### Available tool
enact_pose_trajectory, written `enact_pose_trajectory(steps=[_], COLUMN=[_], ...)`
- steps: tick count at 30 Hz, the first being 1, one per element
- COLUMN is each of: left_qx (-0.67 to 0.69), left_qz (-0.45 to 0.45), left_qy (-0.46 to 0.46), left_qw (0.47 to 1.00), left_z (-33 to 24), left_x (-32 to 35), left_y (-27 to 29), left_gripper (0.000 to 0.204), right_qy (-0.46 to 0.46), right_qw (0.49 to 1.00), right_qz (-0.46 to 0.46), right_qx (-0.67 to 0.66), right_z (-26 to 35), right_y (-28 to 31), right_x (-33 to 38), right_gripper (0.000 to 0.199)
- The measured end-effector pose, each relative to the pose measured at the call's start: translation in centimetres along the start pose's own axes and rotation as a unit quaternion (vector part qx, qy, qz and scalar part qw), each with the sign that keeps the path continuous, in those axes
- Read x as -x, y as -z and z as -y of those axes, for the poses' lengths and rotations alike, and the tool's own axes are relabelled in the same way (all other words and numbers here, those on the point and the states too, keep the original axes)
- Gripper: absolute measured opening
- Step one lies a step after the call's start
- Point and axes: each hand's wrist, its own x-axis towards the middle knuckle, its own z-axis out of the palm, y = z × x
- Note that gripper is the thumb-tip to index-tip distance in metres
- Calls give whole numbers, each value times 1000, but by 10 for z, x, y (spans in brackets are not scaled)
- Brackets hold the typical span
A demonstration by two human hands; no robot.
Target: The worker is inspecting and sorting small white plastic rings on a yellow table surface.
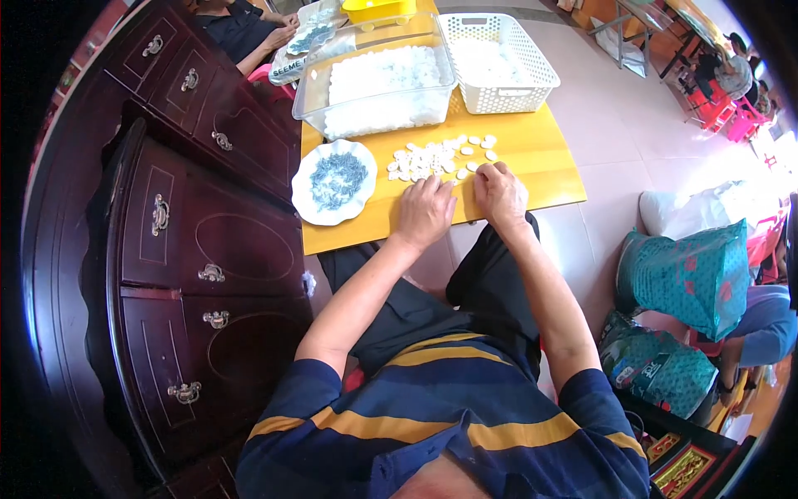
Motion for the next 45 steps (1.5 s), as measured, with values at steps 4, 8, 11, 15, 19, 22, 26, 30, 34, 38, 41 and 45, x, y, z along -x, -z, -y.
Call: enact_pose_trajectory(steps=[4, 8, 11, 15, 19, 22, 26, 30, 34, 38, 41, 45], left_qx=[17, 26, 42, 38, 49, 54, 64, 64, 73, 257, 344, 390], left_qz=[-7, -5, -12, -29, -26, -20, -26, -31, -30, -56, -72, -104], left_qy=[2, -14, -18, -18, -11, -5, 0, 5, 10, 89, 142, 114], left_qw=[1000, 1000, 999, 999, 998, 998, 998, 997, 997, 961, 925, 908], left_z=[0, 0, 0, -1, -1, 0, 0, 2, 0, 8, 8, 0], left_x=[4, 6, 10, 10, 9, 10, 9, 11, 10, 10, 7, 15], left_y=[4, 3, 5, 7, 9, 8, 9, 8, 8, 10, 18, 20], left_gripper=[21, 18, 16, 14, 15, 16, 18, 19, 19, 20, 24, 19], right_qy=[-14, -4, 4, -3, 5, 37, 38, 36, 18, 30, 55, -145], right_qw=[999, 1000, 999, 1000, 1000, 999, 998, 995, 989, 990, 990, 887], right_qz=[-2, 22, 35, 11, 13, 10, 44, 86, 114, 123, 89, 210], right_qx=[-47, -21, -13, 12, -16, -32, 0, 23, 93, 63, -96, -385], right_z=[15, 16, 9, 4, 5, 10, 12, 17, 15, 20, 27, 37], right_y=[-4, -16, -19, -15, -17, -25, -27, -26, -32, -23, -11, -3], right_x=[0, -5, -10, -18, -23, -23, -24, -29, -29, -19, -4, 18], right_gripper=[14, 15, 15, 11, 12, 11, 9, 14, 20, 21, 23, 32])
